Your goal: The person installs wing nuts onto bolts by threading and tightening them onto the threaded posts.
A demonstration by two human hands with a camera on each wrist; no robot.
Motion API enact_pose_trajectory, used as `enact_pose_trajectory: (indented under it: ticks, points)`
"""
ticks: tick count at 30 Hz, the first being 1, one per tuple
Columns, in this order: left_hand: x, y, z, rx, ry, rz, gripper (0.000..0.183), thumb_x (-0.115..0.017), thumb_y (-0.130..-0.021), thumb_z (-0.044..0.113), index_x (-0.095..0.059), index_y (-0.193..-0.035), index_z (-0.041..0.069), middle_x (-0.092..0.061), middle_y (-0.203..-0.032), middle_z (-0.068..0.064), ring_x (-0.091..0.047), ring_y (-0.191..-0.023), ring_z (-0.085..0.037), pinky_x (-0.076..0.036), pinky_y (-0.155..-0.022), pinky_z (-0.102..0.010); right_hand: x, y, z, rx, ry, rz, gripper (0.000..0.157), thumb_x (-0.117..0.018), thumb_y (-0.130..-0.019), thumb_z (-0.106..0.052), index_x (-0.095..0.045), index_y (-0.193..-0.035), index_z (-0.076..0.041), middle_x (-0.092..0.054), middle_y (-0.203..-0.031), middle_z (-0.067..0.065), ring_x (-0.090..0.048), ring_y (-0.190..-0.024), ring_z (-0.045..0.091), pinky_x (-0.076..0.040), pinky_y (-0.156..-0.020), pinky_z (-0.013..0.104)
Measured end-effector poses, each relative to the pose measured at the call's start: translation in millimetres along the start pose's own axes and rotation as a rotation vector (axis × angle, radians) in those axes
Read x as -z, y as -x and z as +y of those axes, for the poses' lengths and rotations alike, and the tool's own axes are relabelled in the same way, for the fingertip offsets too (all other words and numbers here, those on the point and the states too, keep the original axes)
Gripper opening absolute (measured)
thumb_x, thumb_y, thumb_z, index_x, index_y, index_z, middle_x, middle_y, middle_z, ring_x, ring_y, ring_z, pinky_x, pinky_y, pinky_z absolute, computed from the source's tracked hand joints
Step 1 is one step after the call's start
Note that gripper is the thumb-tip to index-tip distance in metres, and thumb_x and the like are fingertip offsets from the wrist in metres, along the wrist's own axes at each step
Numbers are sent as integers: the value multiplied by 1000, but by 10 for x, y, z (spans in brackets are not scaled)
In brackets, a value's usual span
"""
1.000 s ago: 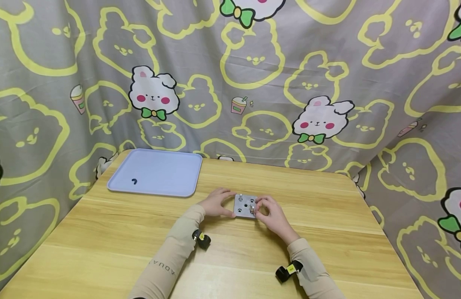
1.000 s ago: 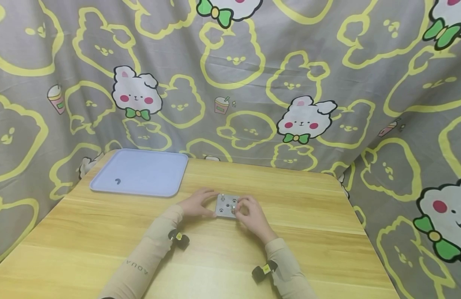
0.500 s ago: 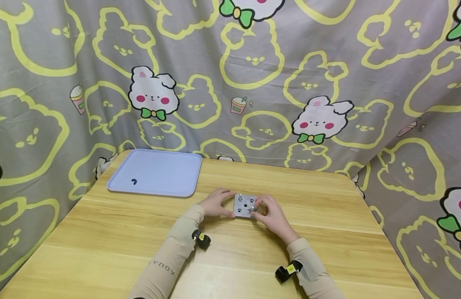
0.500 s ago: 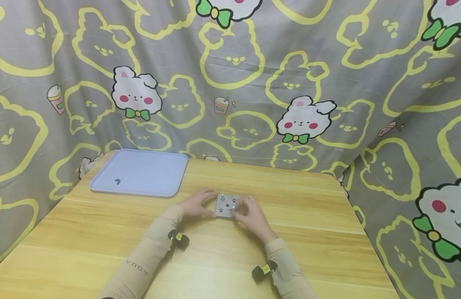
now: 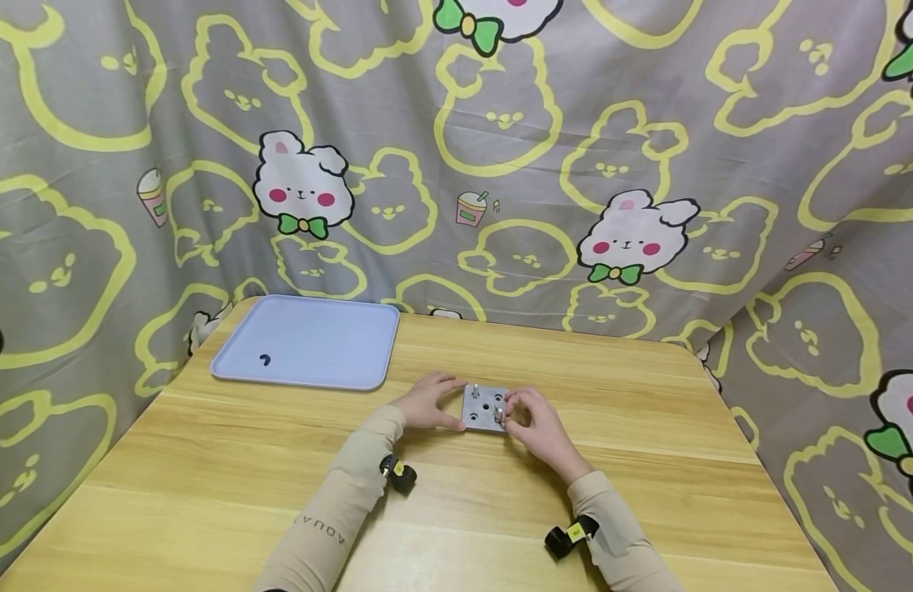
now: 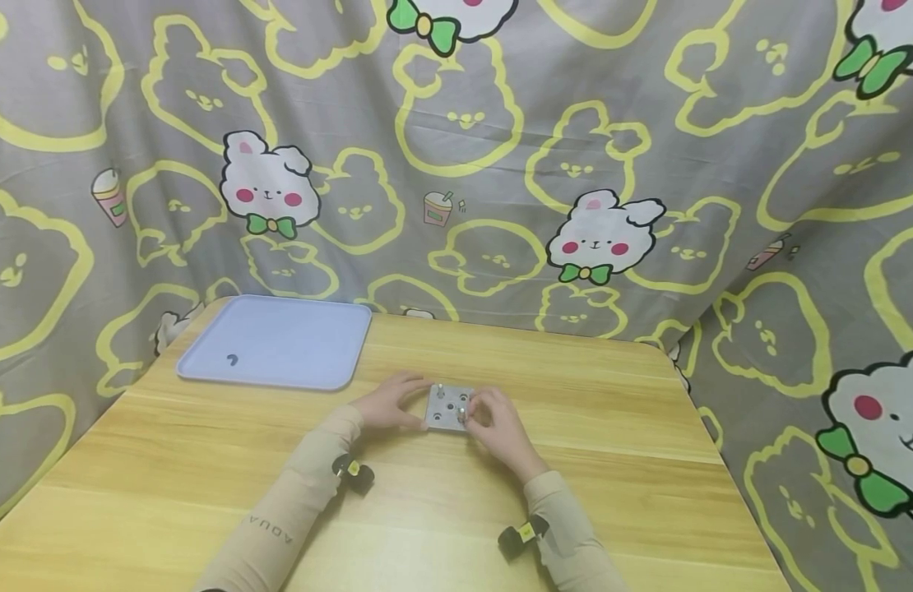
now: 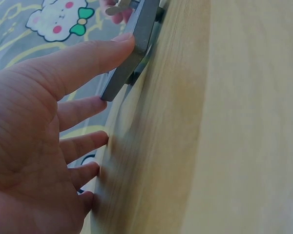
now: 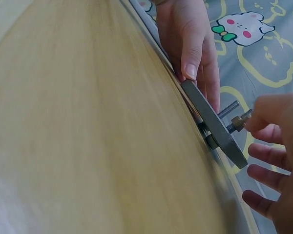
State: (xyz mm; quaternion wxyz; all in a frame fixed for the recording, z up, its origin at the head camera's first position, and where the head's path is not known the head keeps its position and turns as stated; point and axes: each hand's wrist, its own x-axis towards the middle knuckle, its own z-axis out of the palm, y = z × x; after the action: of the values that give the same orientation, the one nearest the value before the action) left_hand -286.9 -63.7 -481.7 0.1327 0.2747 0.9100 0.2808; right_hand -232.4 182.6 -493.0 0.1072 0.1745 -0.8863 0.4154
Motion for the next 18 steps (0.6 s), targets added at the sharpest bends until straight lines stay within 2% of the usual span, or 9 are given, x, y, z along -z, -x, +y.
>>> enact_pose_trajectory:
  ticks: [5,8,13,18]
  points:
    - [0,4,5,2,0,0,84,-78,-77,42,-41,-148,16,-32,-156,-19,-20,-147,-44,-15,-121,-58,-10,4,-19,-45,11,-10,31,-76,-77,-10,-63,-105,-8,-64,-116,12,-58,-115,33,-46,-100,53]
    - [-1,6,5,10,1,2,84,-78,-77,42,-41,-148,16,-31,-157,-19,-20,-147,-43,-15,-121,-58,-11,6,-22,-63,15,-20,36,-78,-77,-12,-65,-110,-8,-63,-120,13,-56,-119,34,-44,-104,55]
    - [-4,8,5,18,3,5,84,-78,-77,43,-41,-148,17,-31,-157,-18,-20,-148,-42,-15,-120,-58,-9,3,-26,-51,-1,-20,22,-78,-78,-11,-65,-96,-12,-63,-119,12,-56,-119,34,-41,-107,56]
    - [-3,12,7,14,-4,5,85,-78,-77,43,-40,-148,18,-31,-157,-18,-20,-148,-42,-15,-120,-59,-2,7,-29,-33,-13,3,13,-69,-78,-5,-63,-84,-15,-65,-117,14,-57,-117,36,-40,-106,57]
